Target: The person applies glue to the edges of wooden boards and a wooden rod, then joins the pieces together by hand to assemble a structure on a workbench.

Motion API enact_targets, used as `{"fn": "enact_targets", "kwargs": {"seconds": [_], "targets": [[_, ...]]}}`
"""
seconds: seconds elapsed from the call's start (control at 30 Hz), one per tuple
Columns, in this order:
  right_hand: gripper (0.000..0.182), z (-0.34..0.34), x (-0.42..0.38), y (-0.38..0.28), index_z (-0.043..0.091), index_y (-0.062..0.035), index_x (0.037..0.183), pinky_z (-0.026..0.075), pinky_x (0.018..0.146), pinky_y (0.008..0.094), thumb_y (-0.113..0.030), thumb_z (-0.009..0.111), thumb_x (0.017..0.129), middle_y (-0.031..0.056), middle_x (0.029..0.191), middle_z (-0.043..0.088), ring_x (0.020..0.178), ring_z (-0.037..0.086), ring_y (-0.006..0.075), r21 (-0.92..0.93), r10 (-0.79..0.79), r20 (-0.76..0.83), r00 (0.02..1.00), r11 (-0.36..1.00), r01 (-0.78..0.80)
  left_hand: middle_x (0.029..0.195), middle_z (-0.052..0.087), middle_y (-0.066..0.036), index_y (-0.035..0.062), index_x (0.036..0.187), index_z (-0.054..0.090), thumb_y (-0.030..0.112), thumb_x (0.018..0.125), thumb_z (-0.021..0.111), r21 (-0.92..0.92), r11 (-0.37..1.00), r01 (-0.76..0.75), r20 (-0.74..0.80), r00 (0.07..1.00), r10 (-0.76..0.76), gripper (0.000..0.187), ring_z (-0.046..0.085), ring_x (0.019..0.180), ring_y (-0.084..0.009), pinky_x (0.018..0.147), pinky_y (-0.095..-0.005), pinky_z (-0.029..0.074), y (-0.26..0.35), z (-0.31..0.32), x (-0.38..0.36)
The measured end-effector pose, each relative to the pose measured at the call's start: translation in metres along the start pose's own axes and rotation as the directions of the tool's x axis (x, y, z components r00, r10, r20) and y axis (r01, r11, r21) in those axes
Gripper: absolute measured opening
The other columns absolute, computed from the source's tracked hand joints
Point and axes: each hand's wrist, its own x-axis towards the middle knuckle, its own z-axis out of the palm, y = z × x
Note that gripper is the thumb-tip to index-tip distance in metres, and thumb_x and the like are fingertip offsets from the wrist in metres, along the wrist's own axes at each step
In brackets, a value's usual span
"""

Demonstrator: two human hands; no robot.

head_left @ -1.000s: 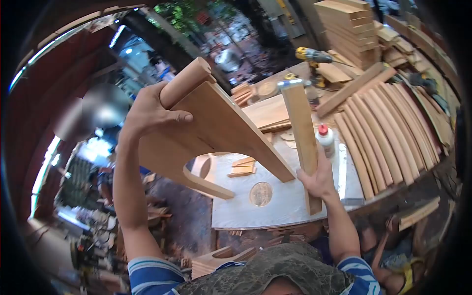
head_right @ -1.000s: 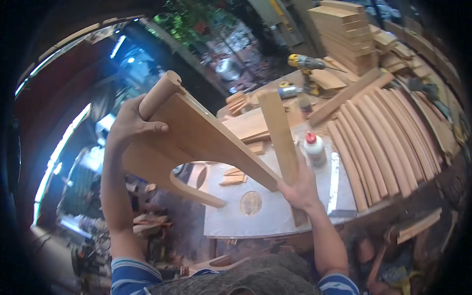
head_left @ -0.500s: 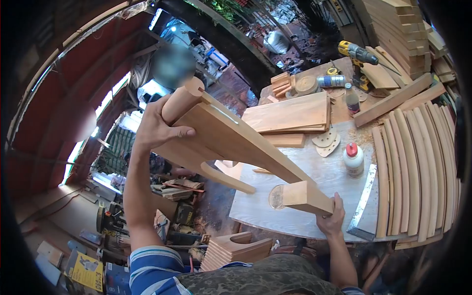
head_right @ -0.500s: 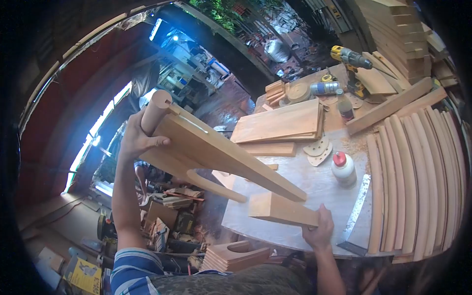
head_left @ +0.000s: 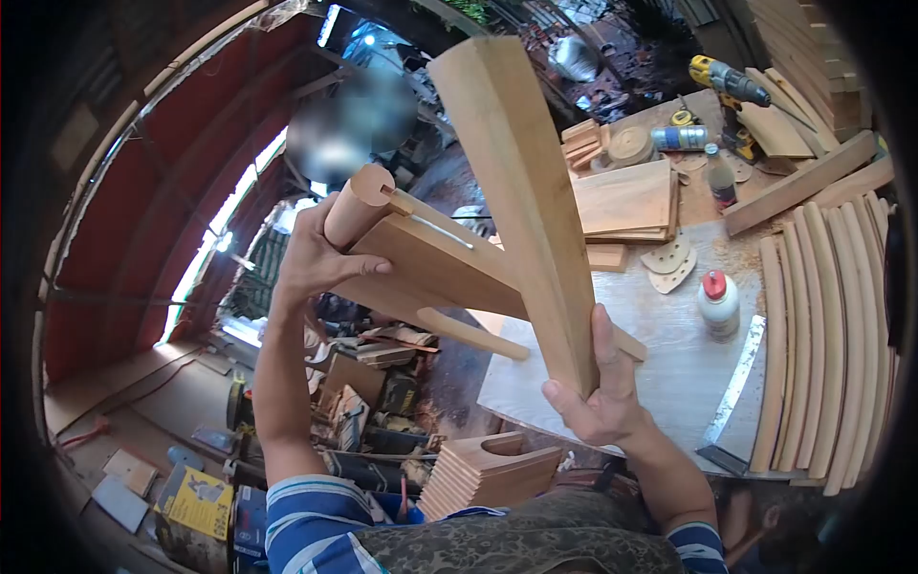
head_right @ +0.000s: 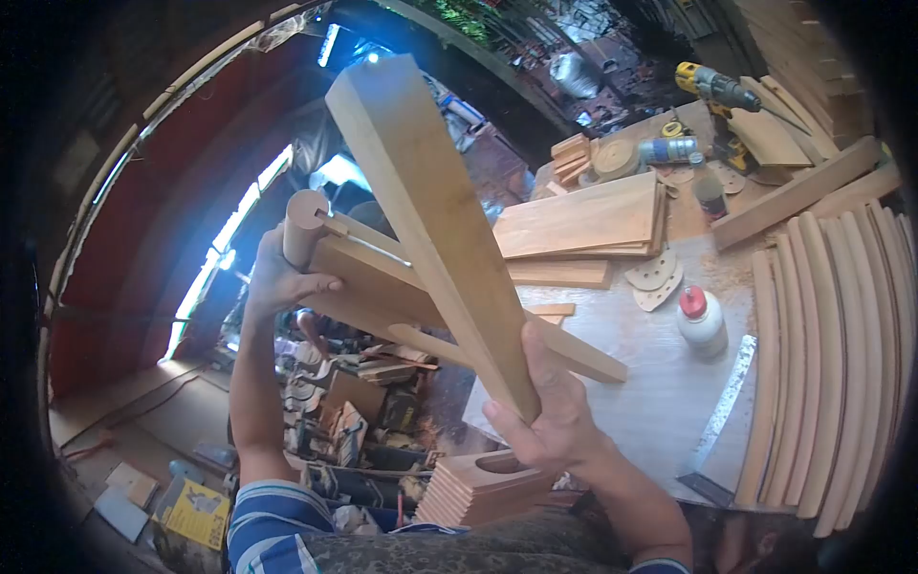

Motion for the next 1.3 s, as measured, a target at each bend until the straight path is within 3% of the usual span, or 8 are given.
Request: {"fn": "enact_targets", "kwargs": {"seconds": [0.27,0.47,0.77,0.93,1.1,1.13,1.17,1.3], "targets": [[0.086,0.004,-0.006,0.009,0.023,0.0031,0.160,0.053,0.095,0.0379,-0.006,0.069,0.088,0.0342,0.138,0.055,0.116,0.066,0.0376,0.176,0.062,0.116,0.991,0.981,-0.082,0.112,0.070,-0.004,0.0015,0.124,0.064,0.028,0.060,0.101,-0.091,0.973,0.214,0.045,0.976,-0.211,0.078,0.063,0.103,-0.0133,0.094,-0.0320,0.050,-0.003,-0.002,-0.002],[0.084,0.011,0.014,0.003,0.026,0.0056,0.158,0.055,0.090,0.0411,-0.007,0.071,0.087,0.0322,0.123,0.062,0.107,0.068,0.0383,0.206,-0.017,-0.023,1.000,0.978,0.022,0.112,0.070,-0.004,0.0008,0.122,0.064,0.027,0.059,0.101,-0.095,0.989,0.116,0.036,0.993,-0.113,0.077,0.063,0.102,-0.0127,0.093,-0.0320,0.051,-0.006,-0.001,-0.001],[0.087,0.017,0.021,-0.012,0.029,-0.0011,0.159,0.054,0.090,0.0390,-0.008,0.073,0.084,0.0295,0.124,0.063,0.105,0.069,0.0379,-0.095,0.076,0.190,0.979,0.994,-0.059,0.093,0.072,-0.007,-0.0006,0.108,0.067,0.038,0.060,0.100,0.041,0.999,-0.021,-0.014,1.000,0.021,0.070,0.066,0.089,-0.0114,0.081,-0.0306,0.052,-0.010,0.000,0.012],[0.097,0.008,0.036,-0.048,0.017,-0.0109,0.164,0.049,0.104,0.0399,-0.003,0.071,0.084,0.0261,0.136,0.061,0.120,0.065,0.0318,-0.224,0.131,0.201,0.971,0.971,-0.085,0.093,0.073,-0.018,-0.0005,0.111,0.067,0.053,0.061,0.093,0.081,0.982,-0.169,-0.099,0.979,0.177,0.078,0.072,0.089,-0.0336,0.083,-0.0400,0.055,-0.030,0.003,0.016],[0.085,0.039,0.110,-0.147,0.030,0.0005,0.159,0.027,0.122,0.0398,-0.002,0.067,0.082,0.0241,0.159,0.039,0.148,0.038,0.0322,-0.584,0.204,0.177,0.963,0.809,-0.064,0.099,0.070,-0.019,0.0057,0.114,0.064,0.054,0.063,0.089,0.200,0.945,-0.260,-0.302,0.901,0.312,0.075,0.066,0.099,-0.0386,0.088,-0.0458,0.051,-0.063,0.015,0.002],[0.085,0.041,0.141,-0.169,0.030,0.0011,0.159,0.053,0.077,0.0281,-0.016,0.067,0.084,0.0191,0.142,0.055,0.096,0.062,0.0153,-0.778,0.097,0.428,0.898,0.545,0.312,0.099,0.070,-0.019,0.0043,0.115,0.064,0.053,0.062,0.090,0.223,0.949,-0.224,-0.349,0.890,0.292,0.076,0.067,0.097,-0.0386,0.087,-0.0451,0.051,-0.078,0.016,-0.011],[0.090,0.085,0.147,-0.194,0.033,-0.0039,0.159,0.053,0.069,0.0263,-0.029,0.071,0.082,0.0171,0.133,0.059,0.089,0.064,0.0139,-0.767,0.271,0.102,0.957,0.634,-0.098,0.099,0.070,-0.019,0.0030,0.116,0.065,0.051,0.062,0.091,0.244,0.952,-0.185,-0.394,0.878,0.272,0.077,0.068,0.096,-0.0385,0.086,-0.0444,0.052,-0.099,0.016,-0.023],[0.083,0.160,0.209,-0.247,0.038,-0.0136,0.157,0.056,0.079,0.0328,-0.030,0.069,0.082,0.0195,0.121,0.065,0.092,0.066,0.0195,-0.976,0.481,-0.085,0.873,0.136,-0.169,0.091,0.072,-0.020,0.0022,0.108,0.067,0.052,0.065,0.088,0.265,0.948,-0.177,-0.480,0.828,0.289,0.070,0.069,0.090,-0.0410,0.082,-0.0478,0.052,-0.160,0.012,-0.047]]}}
